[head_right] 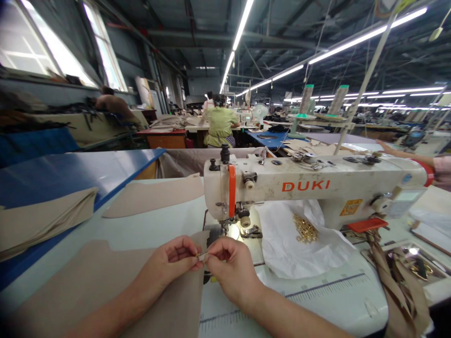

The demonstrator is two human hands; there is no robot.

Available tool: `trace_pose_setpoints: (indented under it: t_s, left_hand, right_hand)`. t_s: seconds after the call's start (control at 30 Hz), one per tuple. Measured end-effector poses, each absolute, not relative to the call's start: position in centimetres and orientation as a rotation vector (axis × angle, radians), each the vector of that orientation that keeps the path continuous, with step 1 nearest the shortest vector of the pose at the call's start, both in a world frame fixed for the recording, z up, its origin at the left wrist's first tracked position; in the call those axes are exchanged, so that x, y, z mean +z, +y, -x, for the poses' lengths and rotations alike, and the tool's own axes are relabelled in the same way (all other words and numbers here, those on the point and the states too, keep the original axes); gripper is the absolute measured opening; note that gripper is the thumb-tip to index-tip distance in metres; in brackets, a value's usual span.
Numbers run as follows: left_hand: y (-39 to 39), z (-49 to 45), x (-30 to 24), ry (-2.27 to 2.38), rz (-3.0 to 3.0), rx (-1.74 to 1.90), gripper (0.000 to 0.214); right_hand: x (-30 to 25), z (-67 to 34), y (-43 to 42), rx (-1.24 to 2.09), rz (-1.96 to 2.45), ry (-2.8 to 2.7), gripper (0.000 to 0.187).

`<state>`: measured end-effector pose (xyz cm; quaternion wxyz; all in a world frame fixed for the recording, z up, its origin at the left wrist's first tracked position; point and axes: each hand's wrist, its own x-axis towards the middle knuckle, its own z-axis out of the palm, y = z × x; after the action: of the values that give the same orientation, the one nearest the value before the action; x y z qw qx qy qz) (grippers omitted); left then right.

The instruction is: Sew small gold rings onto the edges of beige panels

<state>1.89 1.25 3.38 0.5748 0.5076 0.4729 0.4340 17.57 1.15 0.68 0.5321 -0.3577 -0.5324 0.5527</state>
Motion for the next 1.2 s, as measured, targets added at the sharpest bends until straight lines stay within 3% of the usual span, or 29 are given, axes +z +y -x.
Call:
trace_pose_setpoints:
  t_s: [0.13,0.37,0.63,1.2]
  left_hand:
    - [1.0,-2.0,3.4,1.096,-1.224,1.034,0.025]
    - [0.6,-2.1,2.7,1.134,-1.412,1.151,0.014]
    - [0.3,-1.8,2.6,1.155,-1.572,1.163,0.009]
    - [-0.1,-1.7,2.3,1.214,-1.837,1.18,0.005]
  right_hand:
    - [0.7,-17.6,1.0,1.312,0.847,-1.264,0.007]
    - [0.8,-17.7,0.9,1.373,0.856,-1.233,0.017]
    - [0.6,-18.4,0.9,1.355,0.917,-1.304,0.008]
    - [1.4,-18.3,0.9,1.416,0.952,-1.31,0.011]
